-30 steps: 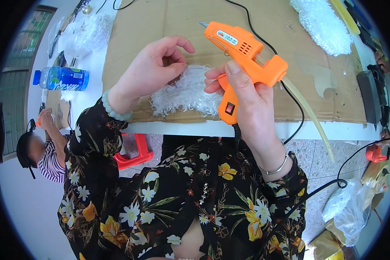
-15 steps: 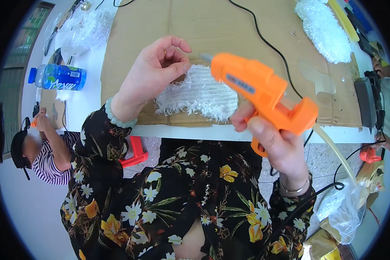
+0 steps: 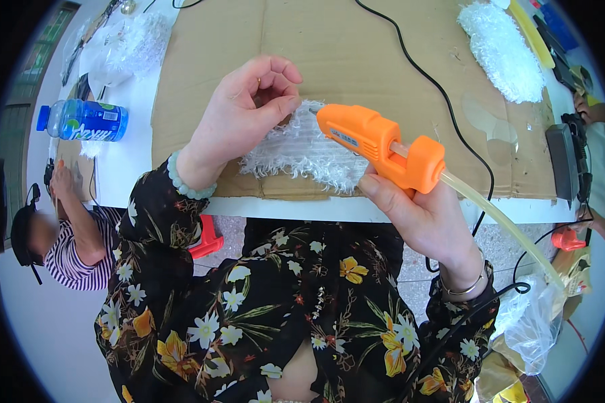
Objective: Applying hot glue to white fabric pieces to assemble them on a workbench.
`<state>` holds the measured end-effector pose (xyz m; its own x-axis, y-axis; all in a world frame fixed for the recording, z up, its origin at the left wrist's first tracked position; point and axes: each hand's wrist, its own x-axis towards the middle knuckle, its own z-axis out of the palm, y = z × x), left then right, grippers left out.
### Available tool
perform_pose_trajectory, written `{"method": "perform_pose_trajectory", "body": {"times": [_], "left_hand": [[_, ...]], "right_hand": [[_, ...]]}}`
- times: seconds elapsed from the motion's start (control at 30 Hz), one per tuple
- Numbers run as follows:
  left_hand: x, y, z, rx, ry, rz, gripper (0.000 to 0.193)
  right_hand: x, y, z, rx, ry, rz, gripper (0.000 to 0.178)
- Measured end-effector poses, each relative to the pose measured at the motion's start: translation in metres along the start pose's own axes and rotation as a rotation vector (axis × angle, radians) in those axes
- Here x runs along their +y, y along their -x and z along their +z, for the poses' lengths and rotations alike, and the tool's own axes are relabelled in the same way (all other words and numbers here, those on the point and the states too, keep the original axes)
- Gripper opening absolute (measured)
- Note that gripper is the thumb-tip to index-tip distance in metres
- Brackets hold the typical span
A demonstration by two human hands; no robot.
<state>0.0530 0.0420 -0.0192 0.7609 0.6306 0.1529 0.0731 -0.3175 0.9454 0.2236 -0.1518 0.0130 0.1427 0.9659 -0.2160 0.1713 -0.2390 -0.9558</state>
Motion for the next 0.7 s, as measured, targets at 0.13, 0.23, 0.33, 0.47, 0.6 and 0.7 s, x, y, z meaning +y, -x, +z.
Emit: {"method": "perform_pose_trajectory", "body": {"times": [0.13, 0.23, 0.33, 0.47, 0.6, 0.7], "left_hand": [[-0.009, -0.013, 0.008, -0.024, 0.064, 0.002, 0.020], [0.000, -0.013, 0.006, -0.037, 0.034, 0.030, 0.019], [0.002, -0.007, 0.002, -0.065, -0.016, 0.071, 0.019], [-0.003, -0.006, 0.001, -0.110, -0.077, 0.093, 0.019], [-0.007, -0.008, 0.002, -0.115, -0.068, 0.092, 0.019], [-0.008, -0.009, 0.002, -0.122, -0.068, 0.108, 0.019]], "right_hand": [[0.000, -0.004, -0.003, 0.019, 0.048, 0.056, 0.025], [-0.005, -0.005, -0.005, 0.011, 0.020, 0.048, 0.024], [-0.006, -0.007, -0.004, -0.019, 0.032, 0.075, 0.024], [-0.004, -0.008, 0.001, 0.017, 0.027, 0.062, 0.022], [-0.005, -0.010, -0.001, -0.010, 0.091, 0.090, 0.021], [-0.006, -0.011, -0.003, -0.011, 0.102, 0.100, 0.021]]}}
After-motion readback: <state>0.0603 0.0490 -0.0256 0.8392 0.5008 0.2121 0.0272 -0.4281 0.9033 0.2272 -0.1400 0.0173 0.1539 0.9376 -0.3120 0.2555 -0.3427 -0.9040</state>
